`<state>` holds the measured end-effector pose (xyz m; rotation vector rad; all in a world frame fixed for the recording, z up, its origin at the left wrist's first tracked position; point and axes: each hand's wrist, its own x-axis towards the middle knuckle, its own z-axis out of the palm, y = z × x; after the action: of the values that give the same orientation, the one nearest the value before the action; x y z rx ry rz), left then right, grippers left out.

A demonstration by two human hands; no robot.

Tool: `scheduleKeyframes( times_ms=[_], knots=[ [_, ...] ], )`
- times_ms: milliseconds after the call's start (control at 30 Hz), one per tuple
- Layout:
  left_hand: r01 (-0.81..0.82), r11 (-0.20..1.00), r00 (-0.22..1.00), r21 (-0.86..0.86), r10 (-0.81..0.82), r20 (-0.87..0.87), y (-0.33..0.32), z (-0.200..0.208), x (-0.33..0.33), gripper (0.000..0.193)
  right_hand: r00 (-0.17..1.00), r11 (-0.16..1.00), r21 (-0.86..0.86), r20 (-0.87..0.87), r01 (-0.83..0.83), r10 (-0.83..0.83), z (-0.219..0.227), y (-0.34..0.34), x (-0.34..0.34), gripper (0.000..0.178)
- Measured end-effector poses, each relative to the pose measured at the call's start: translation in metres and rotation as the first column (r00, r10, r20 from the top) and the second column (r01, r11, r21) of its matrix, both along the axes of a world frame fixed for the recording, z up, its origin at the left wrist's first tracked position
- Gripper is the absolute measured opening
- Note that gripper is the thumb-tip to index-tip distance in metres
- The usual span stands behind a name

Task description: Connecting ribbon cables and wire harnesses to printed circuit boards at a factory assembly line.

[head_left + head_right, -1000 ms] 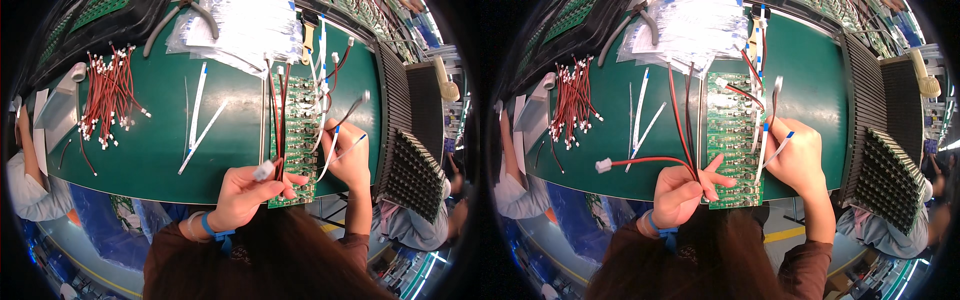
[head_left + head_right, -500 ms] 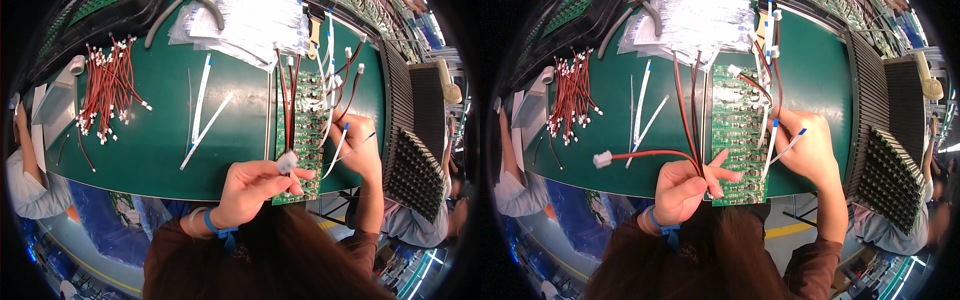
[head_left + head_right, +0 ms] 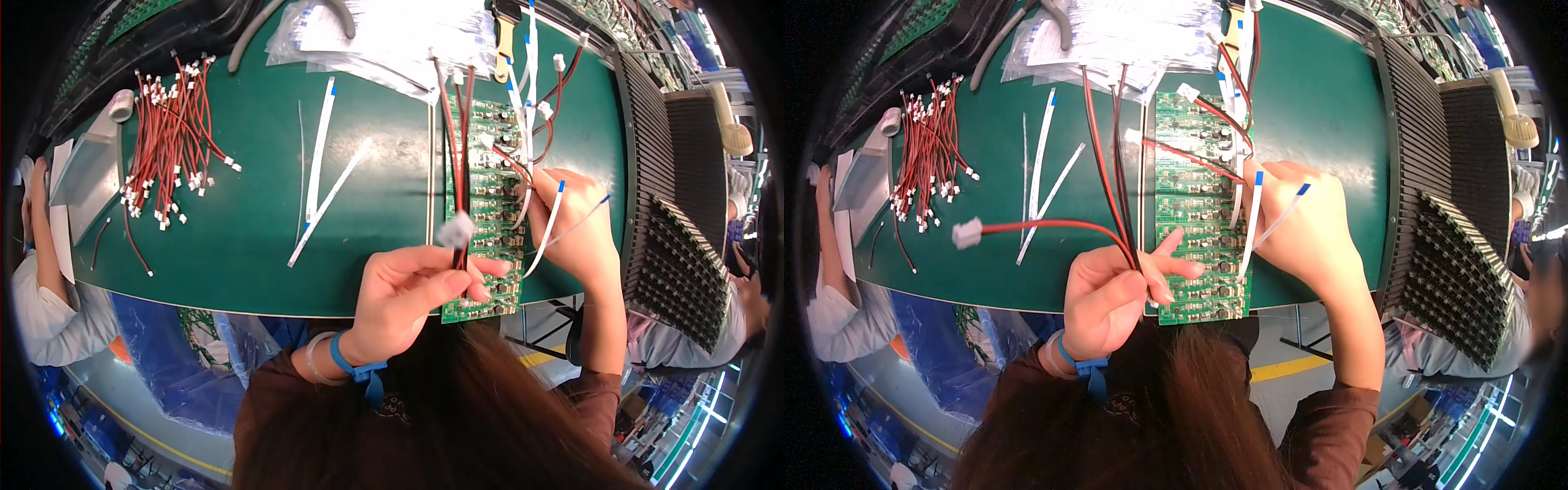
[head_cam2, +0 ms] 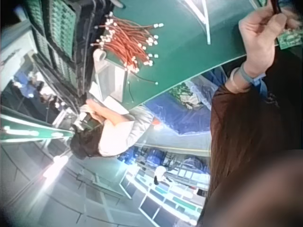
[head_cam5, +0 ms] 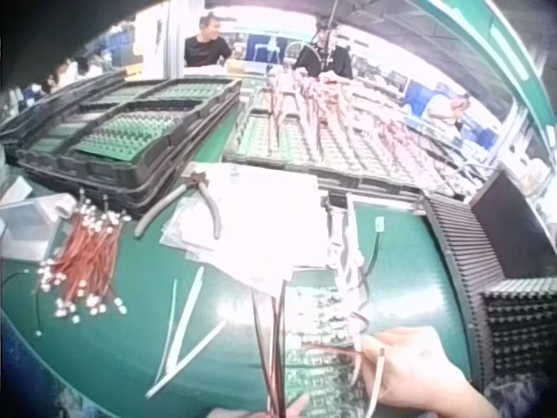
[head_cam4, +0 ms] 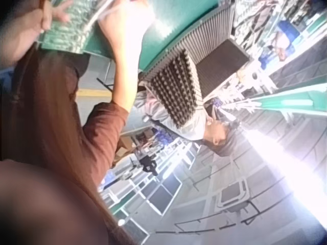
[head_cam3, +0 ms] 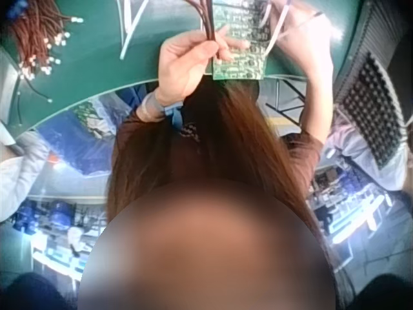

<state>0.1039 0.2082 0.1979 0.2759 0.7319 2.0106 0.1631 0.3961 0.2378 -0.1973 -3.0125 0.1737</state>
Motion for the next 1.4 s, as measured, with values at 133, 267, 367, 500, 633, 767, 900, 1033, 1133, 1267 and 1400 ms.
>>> scheduleKeyframes(
  times_ms=[133, 267, 367, 500, 633, 767, 900, 1033, 1133, 1267, 1400],
  knots=[
    [-0.019, 0.991, 0.995, 0.135, 0.032, -0.095, -0.001, -0.016, -0.003, 0.015, 1.000, 0.998, -0.060, -0.011, 0.005, -0.006, -0.002, 0.000, -0.001, 0.008],
    [-0.078, 0.971, 0.996, 0.226, 0.087, -0.033, 0.001, -0.015, 0.002, 0.014, 0.997, 0.995, -0.054, -0.005, 0.081, -0.081, -0.008, 0.001, 0.006, 0.010],
    [-0.012, 0.970, 0.996, 0.244, -0.009, 0.085, -0.007, -0.013, 0.000, 0.015, 0.997, 0.981, -0.175, -0.003, 0.080, -0.081, -0.004, 0.003, 0.013, 0.011],
    [-0.031, 0.989, 0.997, 0.146, 0.020, 0.077, -0.008, -0.008, -0.001, 0.015, 0.845, 0.860, -0.483, -0.380, 0.164, -0.375, 0.038, -0.018, 0.025, 0.014],
    [-0.021, 0.995, 0.999, 0.099, 0.025, -0.038, -0.007, 0.005, -0.001, 0.015, 0.902, 0.863, -0.498, -0.408, -0.092, -0.139, 0.061, -0.043, 0.029, 0.017],
    [0.019, 0.998, 0.974, 0.062, -0.004, -0.225, -0.006, 0.021, 0.001, 0.017, 0.915, 0.861, -0.460, -0.403, -0.217, 0.016, 0.052, -0.053, 0.022, 0.016],
    [0.011, 0.998, 0.969, 0.060, 0.004, -0.247, -0.008, 0.025, 0.004, 0.017, 0.924, 0.760, -0.623, -0.373, -0.185, -0.081, 0.052, -0.055, 0.026, 0.013],
    [-0.066, 0.996, 0.971, 0.060, 0.078, -0.226, -0.010, 0.015, 0.007, 0.018, 0.877, 0.620, -0.751, -0.435, -0.228, -0.205, 0.043, -0.058, 0.033, 0.011],
    [0.009, 0.999, 0.991, 0.051, -0.002, -0.134, -0.013, 0.018, 0.009, 0.018, 0.864, 0.637, -0.728, -0.466, -0.253, -0.190, 0.038, -0.058, 0.036, 0.012],
    [-0.244, 0.968, 0.950, 0.066, 0.252, -0.183, -0.014, 0.016, 0.004, 0.017, 0.943, 0.590, -0.782, -0.318, -0.201, -0.099, 0.047, -0.060, 0.050, 0.010],
    [-0.383, 0.912, 0.906, 0.150, 0.402, -0.131, -0.018, 0.013, -0.003, 0.016, 0.940, 0.505, -0.832, -0.324, -0.231, -0.104, 0.058, -0.057, 0.068, 0.010]
  ],
)
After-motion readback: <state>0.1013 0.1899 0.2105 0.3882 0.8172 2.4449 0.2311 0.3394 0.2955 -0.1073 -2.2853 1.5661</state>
